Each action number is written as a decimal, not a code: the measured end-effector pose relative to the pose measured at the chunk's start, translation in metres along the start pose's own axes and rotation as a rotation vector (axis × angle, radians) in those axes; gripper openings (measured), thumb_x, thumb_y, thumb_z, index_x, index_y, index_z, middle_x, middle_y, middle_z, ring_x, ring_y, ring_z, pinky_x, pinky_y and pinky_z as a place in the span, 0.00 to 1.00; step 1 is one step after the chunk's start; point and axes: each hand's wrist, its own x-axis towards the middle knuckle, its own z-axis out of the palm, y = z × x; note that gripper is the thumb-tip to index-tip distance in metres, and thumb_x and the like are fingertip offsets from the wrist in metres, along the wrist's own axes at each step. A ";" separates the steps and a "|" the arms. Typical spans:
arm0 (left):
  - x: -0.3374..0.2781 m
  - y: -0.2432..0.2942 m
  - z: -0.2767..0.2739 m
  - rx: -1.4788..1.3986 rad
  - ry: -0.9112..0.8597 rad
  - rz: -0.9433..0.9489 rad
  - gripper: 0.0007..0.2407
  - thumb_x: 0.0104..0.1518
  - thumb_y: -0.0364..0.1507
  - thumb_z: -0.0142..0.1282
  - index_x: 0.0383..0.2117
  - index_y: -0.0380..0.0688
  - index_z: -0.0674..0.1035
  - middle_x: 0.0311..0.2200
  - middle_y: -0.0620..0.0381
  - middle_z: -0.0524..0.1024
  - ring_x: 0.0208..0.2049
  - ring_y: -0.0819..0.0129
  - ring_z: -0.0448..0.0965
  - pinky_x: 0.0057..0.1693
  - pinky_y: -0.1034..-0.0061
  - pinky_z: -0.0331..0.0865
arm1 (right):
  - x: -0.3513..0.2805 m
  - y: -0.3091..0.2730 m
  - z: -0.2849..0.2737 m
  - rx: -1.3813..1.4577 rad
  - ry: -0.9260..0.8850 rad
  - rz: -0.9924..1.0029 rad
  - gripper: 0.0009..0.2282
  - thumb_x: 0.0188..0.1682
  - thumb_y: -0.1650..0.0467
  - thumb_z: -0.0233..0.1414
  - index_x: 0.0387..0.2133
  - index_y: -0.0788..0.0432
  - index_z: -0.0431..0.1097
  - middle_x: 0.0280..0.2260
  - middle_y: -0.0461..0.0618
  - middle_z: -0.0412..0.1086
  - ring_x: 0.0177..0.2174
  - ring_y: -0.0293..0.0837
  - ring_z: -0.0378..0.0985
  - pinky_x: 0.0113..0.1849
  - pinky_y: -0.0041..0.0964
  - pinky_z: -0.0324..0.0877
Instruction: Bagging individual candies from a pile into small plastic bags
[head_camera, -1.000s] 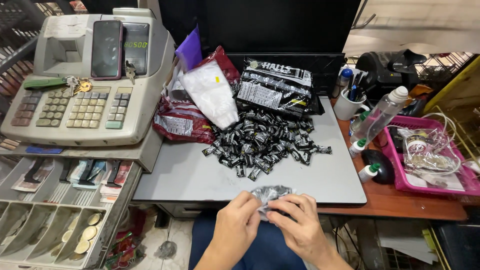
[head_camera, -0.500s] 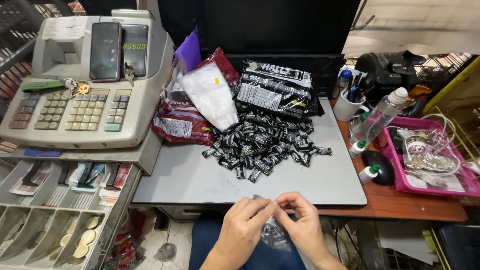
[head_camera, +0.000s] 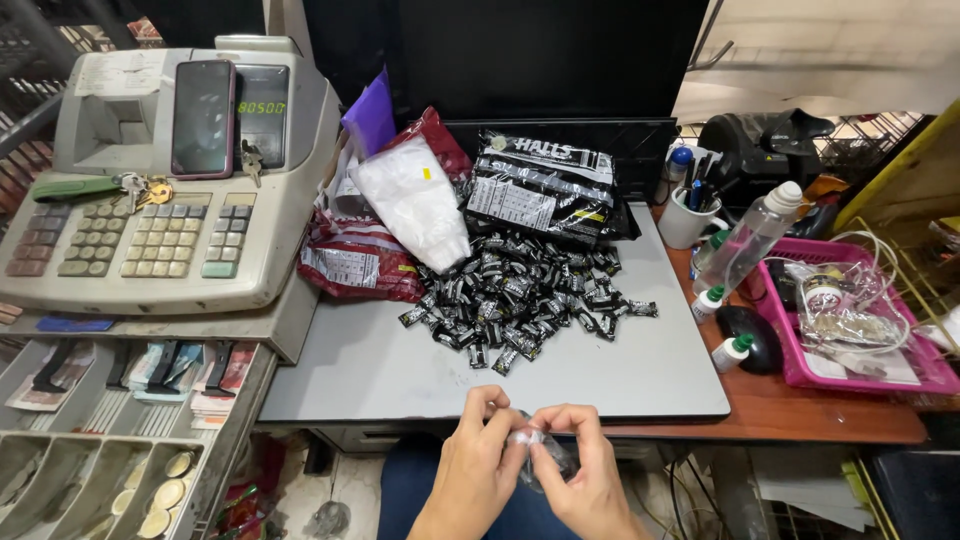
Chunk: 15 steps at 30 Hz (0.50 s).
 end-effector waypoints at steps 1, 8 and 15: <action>0.000 0.002 0.000 -0.001 0.000 -0.001 0.02 0.57 0.26 0.54 0.34 0.46 0.76 0.46 0.53 0.64 0.38 0.61 0.80 0.29 0.62 0.73 | 0.000 0.000 0.001 -0.001 -0.001 0.001 0.09 0.45 0.73 0.56 0.35 0.57 0.62 0.36 0.49 0.77 0.36 0.41 0.80 0.44 0.35 0.73; 0.000 0.007 0.004 -0.605 0.103 -0.193 0.04 0.56 0.25 0.56 0.24 0.44 0.77 0.35 0.59 0.65 0.33 0.75 0.69 0.38 0.82 0.69 | 0.006 -0.009 0.007 -0.135 0.090 -0.263 0.09 0.44 0.76 0.55 0.31 0.55 0.61 0.32 0.47 0.74 0.33 0.43 0.74 0.41 0.35 0.67; -0.001 0.001 -0.001 -1.170 0.006 -0.346 0.04 0.57 0.22 0.59 0.26 0.40 0.78 0.35 0.56 0.66 0.33 0.69 0.70 0.39 0.75 0.73 | 0.014 -0.023 0.010 -0.256 0.159 -0.425 0.01 0.45 0.73 0.57 0.27 0.57 0.72 0.29 0.45 0.75 0.31 0.43 0.77 0.46 0.45 0.70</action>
